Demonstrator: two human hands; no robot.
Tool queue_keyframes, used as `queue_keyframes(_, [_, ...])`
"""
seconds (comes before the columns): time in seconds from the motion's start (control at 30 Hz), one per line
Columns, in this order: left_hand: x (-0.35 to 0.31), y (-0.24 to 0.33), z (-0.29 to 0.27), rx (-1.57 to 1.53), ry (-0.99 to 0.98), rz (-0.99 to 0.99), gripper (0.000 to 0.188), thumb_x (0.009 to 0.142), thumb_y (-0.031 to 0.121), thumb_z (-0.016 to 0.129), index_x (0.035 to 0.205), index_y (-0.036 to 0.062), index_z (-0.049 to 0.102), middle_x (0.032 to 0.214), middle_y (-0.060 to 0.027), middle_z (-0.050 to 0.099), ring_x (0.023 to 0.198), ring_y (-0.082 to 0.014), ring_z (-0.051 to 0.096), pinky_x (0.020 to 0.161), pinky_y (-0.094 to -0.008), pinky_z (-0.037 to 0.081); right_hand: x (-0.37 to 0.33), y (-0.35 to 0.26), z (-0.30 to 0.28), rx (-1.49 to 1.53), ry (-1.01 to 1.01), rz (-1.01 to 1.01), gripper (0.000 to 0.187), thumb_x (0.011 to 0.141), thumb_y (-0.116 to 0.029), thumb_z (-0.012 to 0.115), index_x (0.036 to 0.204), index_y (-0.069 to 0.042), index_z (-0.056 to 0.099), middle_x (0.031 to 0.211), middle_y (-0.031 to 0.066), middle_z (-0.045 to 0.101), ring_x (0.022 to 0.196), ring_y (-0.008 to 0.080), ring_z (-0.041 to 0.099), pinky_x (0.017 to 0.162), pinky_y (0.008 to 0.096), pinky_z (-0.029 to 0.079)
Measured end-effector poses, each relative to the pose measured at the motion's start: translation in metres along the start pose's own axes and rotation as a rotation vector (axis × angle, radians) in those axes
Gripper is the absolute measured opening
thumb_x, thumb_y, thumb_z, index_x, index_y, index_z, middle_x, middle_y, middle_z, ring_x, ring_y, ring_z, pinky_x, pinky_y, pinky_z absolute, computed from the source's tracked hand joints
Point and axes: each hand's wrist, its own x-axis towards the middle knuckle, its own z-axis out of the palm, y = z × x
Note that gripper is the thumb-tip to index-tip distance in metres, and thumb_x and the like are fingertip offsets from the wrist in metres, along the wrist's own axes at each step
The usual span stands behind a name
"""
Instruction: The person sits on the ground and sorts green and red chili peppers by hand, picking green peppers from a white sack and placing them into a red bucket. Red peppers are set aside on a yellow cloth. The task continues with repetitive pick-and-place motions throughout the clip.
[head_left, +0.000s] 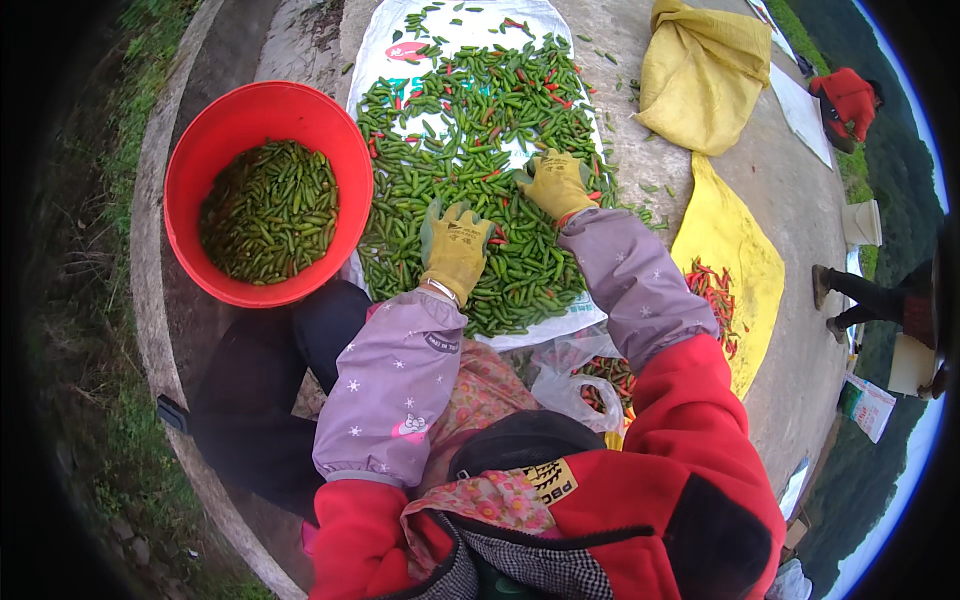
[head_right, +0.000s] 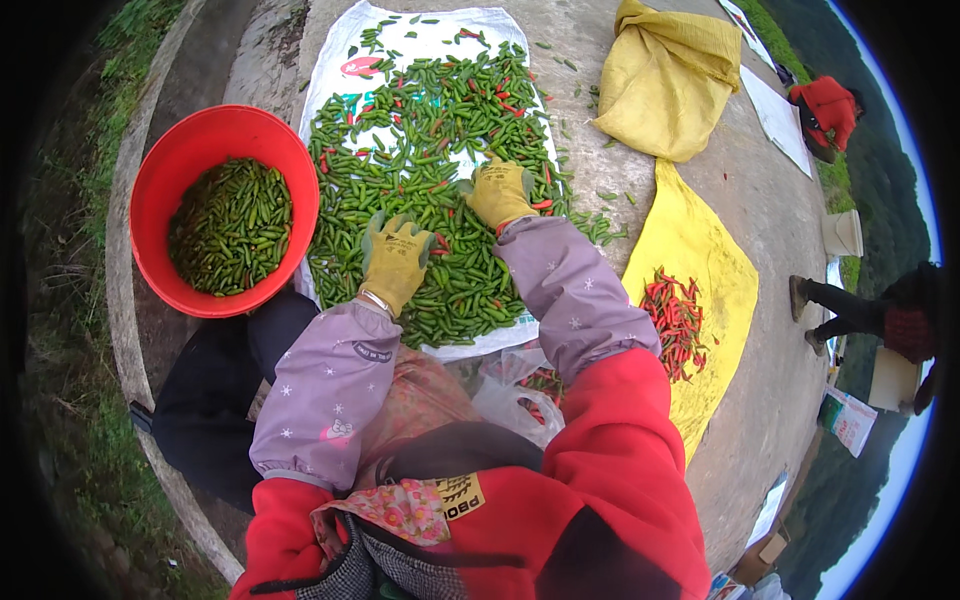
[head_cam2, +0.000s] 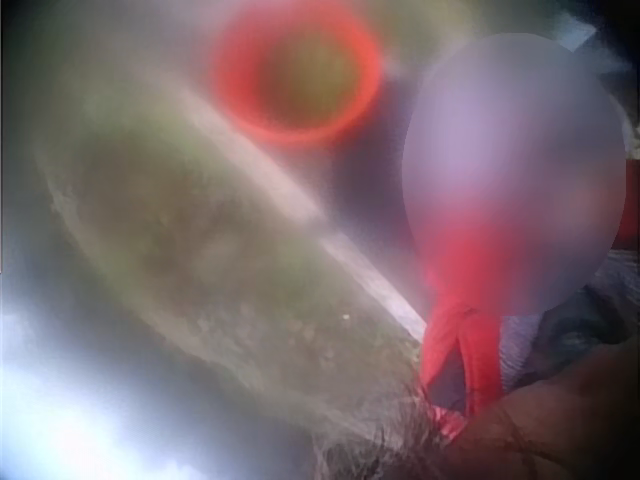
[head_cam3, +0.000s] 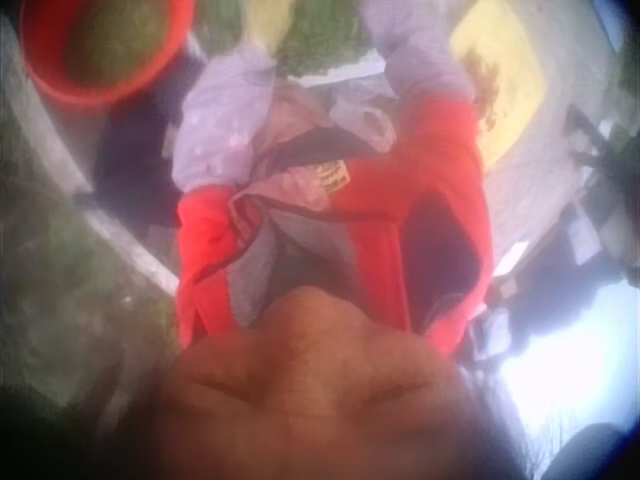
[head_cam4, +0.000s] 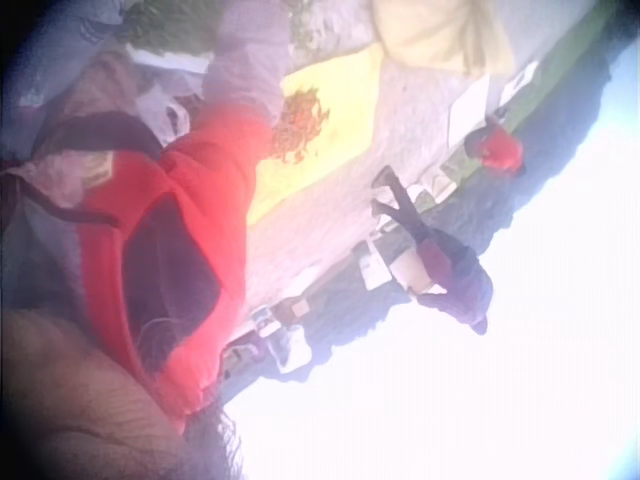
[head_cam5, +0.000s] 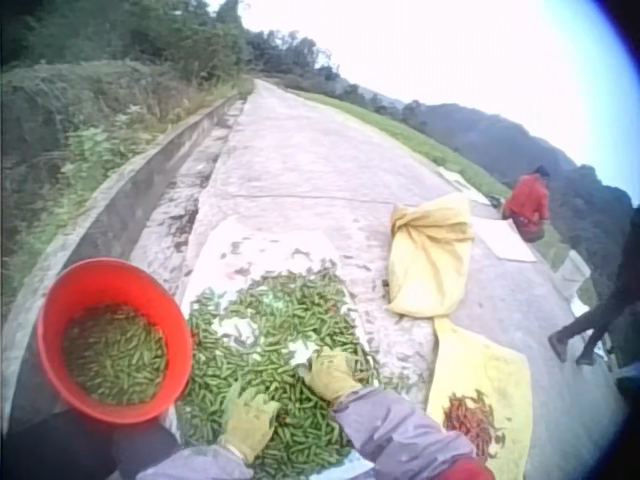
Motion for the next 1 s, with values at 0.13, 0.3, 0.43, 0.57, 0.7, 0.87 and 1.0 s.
queue_keyframes(0.13, [-0.028,-0.003,-0.016,-0.050,0.037,-0.085,0.028,0.073,0.017,0.068,0.101,0.0151,0.062,0.104,-0.0050,0.060,0.119,-0.0267,0.049,0.108,-0.0503,0.025,0.021,-0.022,0.012,-0.103,-0.104,0.062,0.046,0.078,-0.050,0.065,0.108,-0.016,0.070,0.117,0.0122,0.063,0.102,0.0285,0.062,0.074,0.0447,0.048])
queue_keyframes(0.3, [-0.043,-0.012,-0.021,-0.043,0.071,-0.091,0.026,0.074,0.018,0.069,0.099,0.0149,0.064,0.104,-0.0052,0.060,0.120,-0.0278,0.049,0.108,-0.0525,0.024,0.017,-0.012,0.020,0.126,-0.143,-0.004,0.037,0.080,-0.039,0.063,0.106,-0.013,0.069,0.112,0.0117,0.065,0.101,0.0323,0.063,0.075,0.0483,0.050])
queue_keyframes(0.43, [-0.039,-0.013,-0.019,-0.040,0.013,-0.018,0.021,0.077,0.021,0.068,0.098,0.0157,0.064,0.104,-0.0060,0.061,0.120,-0.0294,0.049,0.108,-0.0550,0.022,0.015,-0.011,0.019,0.067,-0.213,-0.041,0.041,0.079,-0.037,0.062,0.111,-0.011,0.067,0.114,0.0150,0.064,0.103,0.0344,0.063,0.078,0.0466,0.051])
queue_keyframes(0.57, [-0.034,-0.015,-0.021,-0.045,-0.073,-0.007,0.018,0.080,0.021,0.065,0.098,0.0170,0.065,0.106,-0.0071,0.060,0.122,-0.0306,0.047,0.108,-0.0558,0.020,0.013,-0.013,0.005,0.187,-0.251,-0.006,0.039,0.079,-0.037,0.062,0.108,-0.011,0.069,0.110,0.0164,0.066,0.105,0.0327,0.063,0.081,0.0458,0.051])
queue_keyframes(0.7, [-0.038,-0.014,-0.023,-0.050,-0.120,-0.039,0.026,0.078,0.023,0.066,0.102,0.0154,0.065,0.112,-0.0089,0.059,0.127,-0.0310,0.041,0.109,-0.0571,0.018,-0.007,0.003,-0.012,0.806,-0.009,0.177,0.046,0.080,-0.032,0.069,0.111,0.001,0.064,0.102,0.0130,0.069,0.094,0.0252,0.066,0.085,0.0341,0.050])
queue_keyframes(0.87, [-0.044,-0.006,-0.026,-0.052,0.038,-0.066,0.021,0.079,0.020,0.067,0.099,0.0134,0.062,0.102,-0.0070,0.058,0.119,-0.0290,0.047,0.108,-0.0514,0.024,-0.032,0.003,-0.015,1.137,0.008,0.059,0.035,0.083,-0.027,0.067,0.108,-0.003,0.065,0.097,0.0118,0.069,0.093,0.0255,0.064,0.085,0.0356,0.049])
queue_keyframes(1.0, [-0.052,0.000,-0.036,-0.249,0.301,-0.227,0.023,0.078,0.014,0.068,0.101,0.0135,0.064,0.105,-0.0078,0.060,0.113,-0.0292,0.051,0.102,-0.0456,0.033,-0.047,-0.019,-0.005,0.720,-0.100,-0.153,0.038,0.083,-0.035,0.066,0.109,-0.007,0.061,0.095,0.0152,0.069,0.092,0.0316,0.065,0.083,0.0410,0.048])
